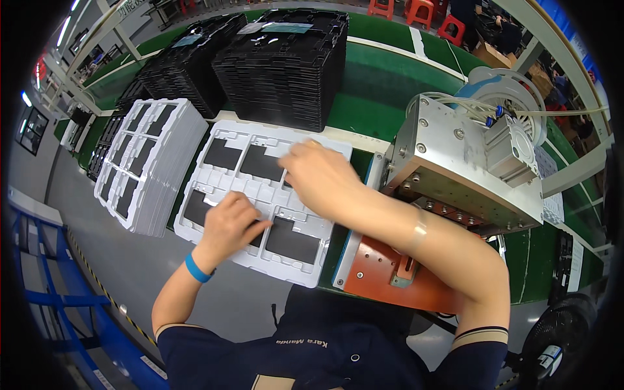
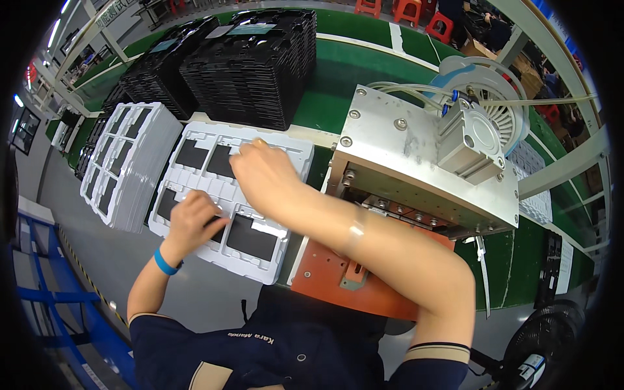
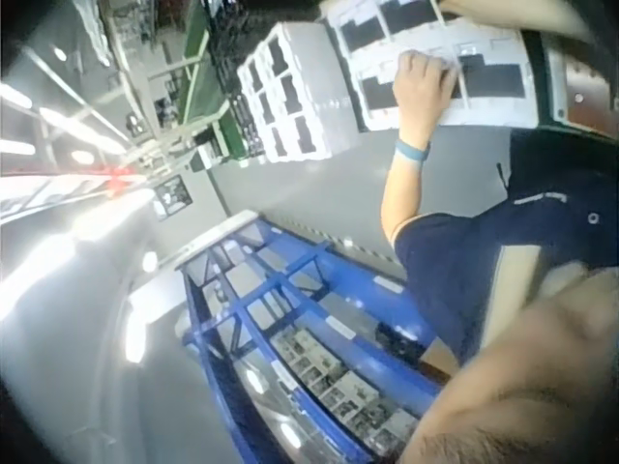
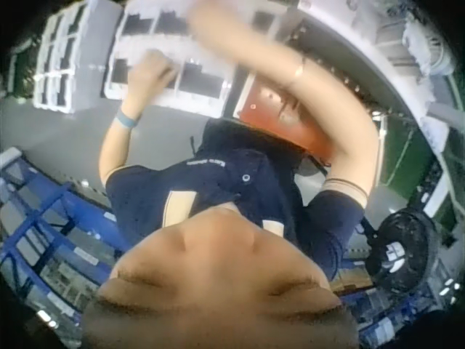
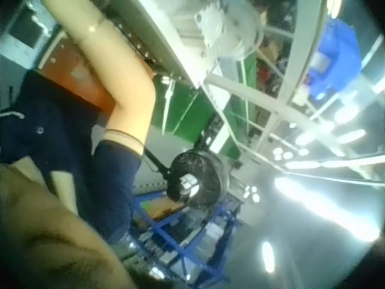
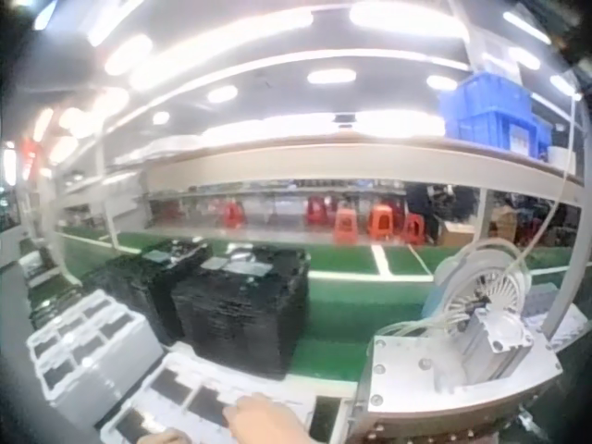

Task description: The person repeatedly picks up small black rectangular components from a white tray and places them into a press machine. They operate the press to process each component and then return the finished pieces to the tray.

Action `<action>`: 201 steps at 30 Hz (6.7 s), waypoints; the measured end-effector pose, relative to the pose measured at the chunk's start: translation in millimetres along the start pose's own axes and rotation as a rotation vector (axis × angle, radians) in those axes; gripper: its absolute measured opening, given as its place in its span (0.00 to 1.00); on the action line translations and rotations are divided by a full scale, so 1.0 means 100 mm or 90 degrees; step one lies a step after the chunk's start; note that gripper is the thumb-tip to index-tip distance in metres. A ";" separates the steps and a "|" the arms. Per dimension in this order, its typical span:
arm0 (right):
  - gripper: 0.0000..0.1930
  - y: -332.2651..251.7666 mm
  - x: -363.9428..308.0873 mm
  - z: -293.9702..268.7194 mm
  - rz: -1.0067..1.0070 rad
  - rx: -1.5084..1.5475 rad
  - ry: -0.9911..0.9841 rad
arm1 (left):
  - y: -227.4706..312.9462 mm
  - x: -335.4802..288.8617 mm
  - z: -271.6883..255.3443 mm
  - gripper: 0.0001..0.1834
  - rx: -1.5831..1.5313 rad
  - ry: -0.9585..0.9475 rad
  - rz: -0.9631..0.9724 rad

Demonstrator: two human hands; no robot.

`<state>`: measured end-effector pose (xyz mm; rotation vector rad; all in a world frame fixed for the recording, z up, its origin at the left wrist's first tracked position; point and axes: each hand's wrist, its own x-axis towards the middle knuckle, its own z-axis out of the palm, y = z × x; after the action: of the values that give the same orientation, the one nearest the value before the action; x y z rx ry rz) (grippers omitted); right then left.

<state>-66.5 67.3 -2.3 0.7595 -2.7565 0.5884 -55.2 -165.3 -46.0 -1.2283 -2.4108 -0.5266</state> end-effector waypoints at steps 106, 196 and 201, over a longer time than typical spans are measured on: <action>0.17 0.00 -2.55 -0.98 0.286 0.014 0.146 | 1.47 1.22 0.33 0.40 -0.299 -0.287 0.394; 0.14 -0.37 -1.31 -0.97 0.050 0.235 0.045 | -0.77 0.50 -0.07 0.17 -0.555 0.100 -0.572; 0.20 -0.12 -0.34 0.04 0.040 -0.041 -0.075 | -1.05 0.37 0.34 0.19 -0.495 0.080 -0.615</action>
<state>-31.4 71.0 -12.5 0.7165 -2.9018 0.4784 -167.4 -180.7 -73.4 -0.0827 -2.6262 -1.8590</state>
